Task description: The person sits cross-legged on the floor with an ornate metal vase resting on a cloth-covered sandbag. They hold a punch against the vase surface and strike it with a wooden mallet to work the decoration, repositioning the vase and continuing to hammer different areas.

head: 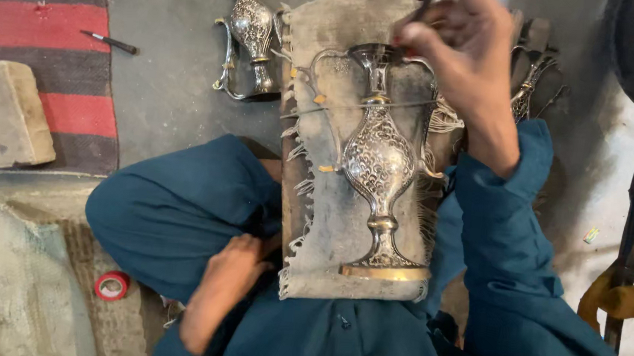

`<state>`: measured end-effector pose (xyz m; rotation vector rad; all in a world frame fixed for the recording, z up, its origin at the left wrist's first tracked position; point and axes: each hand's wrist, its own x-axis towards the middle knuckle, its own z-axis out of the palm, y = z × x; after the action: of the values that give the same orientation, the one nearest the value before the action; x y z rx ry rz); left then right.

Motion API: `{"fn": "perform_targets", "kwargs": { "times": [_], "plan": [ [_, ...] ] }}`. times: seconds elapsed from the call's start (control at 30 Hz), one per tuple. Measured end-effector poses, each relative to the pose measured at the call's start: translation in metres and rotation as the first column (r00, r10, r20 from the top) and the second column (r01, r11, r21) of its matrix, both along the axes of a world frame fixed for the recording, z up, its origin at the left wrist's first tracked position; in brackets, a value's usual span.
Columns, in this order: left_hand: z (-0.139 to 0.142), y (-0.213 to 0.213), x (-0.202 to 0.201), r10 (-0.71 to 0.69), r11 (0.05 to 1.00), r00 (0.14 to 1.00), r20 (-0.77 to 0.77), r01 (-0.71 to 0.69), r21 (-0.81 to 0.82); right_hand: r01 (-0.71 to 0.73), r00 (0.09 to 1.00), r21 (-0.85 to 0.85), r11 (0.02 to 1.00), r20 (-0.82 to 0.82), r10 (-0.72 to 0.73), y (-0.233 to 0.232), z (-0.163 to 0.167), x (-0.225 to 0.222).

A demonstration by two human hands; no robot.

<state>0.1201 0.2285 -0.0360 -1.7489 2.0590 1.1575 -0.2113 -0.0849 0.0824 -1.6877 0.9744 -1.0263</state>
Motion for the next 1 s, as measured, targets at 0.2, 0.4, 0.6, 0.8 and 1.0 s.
{"fn": "perform_targets", "kwargs": {
  "times": [0.2,0.4,0.6,0.8,1.0],
  "plan": [
    [0.055,-0.035,0.08,0.206,0.94,0.975,0.083,-0.221,0.26,-0.084,0.995,0.051,0.995,-0.048,0.086,-0.013,-0.025,0.016],
    [0.104,-0.072,0.102,0.58,0.805,0.81,-0.081,-0.555,0.209,-0.067,0.99,-0.086,0.994,-0.128,0.056,-0.006,-0.037,0.022],
    [0.082,-0.115,0.034,0.48,0.697,0.324,-0.815,-0.706,0.13,-0.023,0.959,-0.157,0.987,-0.284,-0.023,-0.004,-0.041,0.023],
    [0.084,-0.181,0.005,0.319,0.709,0.554,-0.769,-0.678,-0.195,-0.084,0.955,-0.209,0.974,-0.297,0.019,-0.005,-0.041,0.022],
    [0.102,-0.224,0.008,0.085,0.658,0.829,-0.553,-0.464,-0.594,-0.107,0.947,-0.303,0.947,-0.322,0.003,-0.007,-0.034,0.027]
  ]
}}
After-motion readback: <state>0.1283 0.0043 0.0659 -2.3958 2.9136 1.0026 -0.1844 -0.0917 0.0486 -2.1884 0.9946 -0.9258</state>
